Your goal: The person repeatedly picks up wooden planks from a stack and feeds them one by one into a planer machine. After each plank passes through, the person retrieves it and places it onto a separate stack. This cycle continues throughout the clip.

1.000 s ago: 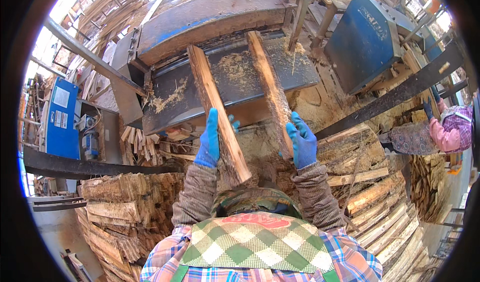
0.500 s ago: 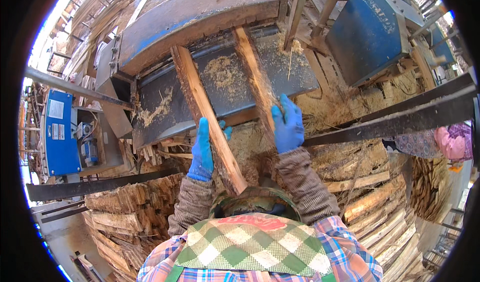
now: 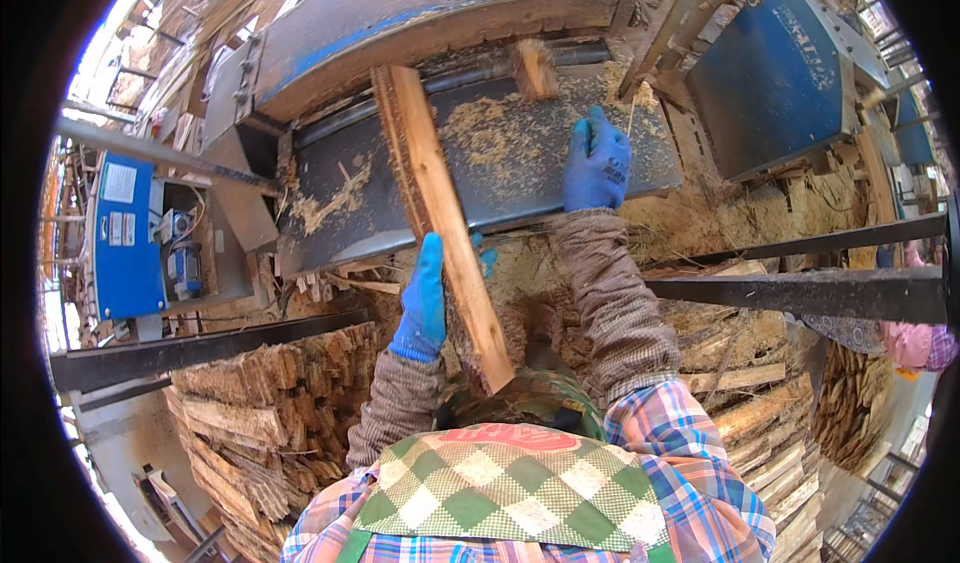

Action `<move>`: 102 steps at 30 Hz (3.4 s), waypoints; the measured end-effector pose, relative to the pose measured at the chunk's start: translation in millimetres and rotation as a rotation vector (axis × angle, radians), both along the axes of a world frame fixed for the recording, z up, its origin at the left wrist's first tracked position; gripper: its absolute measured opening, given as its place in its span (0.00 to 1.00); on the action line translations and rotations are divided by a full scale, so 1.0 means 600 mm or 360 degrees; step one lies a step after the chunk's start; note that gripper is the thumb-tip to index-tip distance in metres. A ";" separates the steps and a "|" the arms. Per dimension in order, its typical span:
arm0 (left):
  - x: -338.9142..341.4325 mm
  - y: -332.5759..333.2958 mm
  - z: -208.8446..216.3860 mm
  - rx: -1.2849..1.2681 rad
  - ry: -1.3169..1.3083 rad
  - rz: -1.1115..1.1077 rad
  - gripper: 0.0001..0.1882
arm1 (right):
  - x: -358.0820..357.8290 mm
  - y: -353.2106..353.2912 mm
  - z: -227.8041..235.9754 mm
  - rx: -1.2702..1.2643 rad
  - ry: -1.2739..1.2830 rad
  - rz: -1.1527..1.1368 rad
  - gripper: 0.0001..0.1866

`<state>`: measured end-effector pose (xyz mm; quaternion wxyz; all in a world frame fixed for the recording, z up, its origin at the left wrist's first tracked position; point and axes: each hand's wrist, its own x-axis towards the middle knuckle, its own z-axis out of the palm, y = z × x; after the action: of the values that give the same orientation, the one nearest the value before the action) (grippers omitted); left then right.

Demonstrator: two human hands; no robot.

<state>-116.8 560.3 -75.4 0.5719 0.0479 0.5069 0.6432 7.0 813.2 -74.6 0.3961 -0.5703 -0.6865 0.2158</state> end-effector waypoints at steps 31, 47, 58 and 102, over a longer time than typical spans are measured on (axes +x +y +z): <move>-0.050 -0.015 -0.031 -0.0332 0.0973 0.0518 0.25 | 0.145 -0.210 -0.034 -0.0176 0.0084 0.0414 0.24; -0.042 -0.010 -0.037 -0.0388 0.0996 0.0626 0.23 | -0.051 -0.015 0.014 -0.0287 0.0238 -0.0024 0.21; -0.042 -0.004 -0.043 -0.0192 0.0885 0.0503 0.24 | 0.066 -0.302 0.000 -0.1140 0.0811 0.1147 0.38; -0.262 0.004 -0.055 -0.0830 0.3042 0.0494 0.22 | -0.034 -0.034 -0.032 0.0527 -0.0224 0.0548 0.21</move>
<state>-274.2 562.5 -108.6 -0.1729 0.3513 0.8794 0.2710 -13.2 792.7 -94.0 0.3929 -0.3857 -0.8255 0.1244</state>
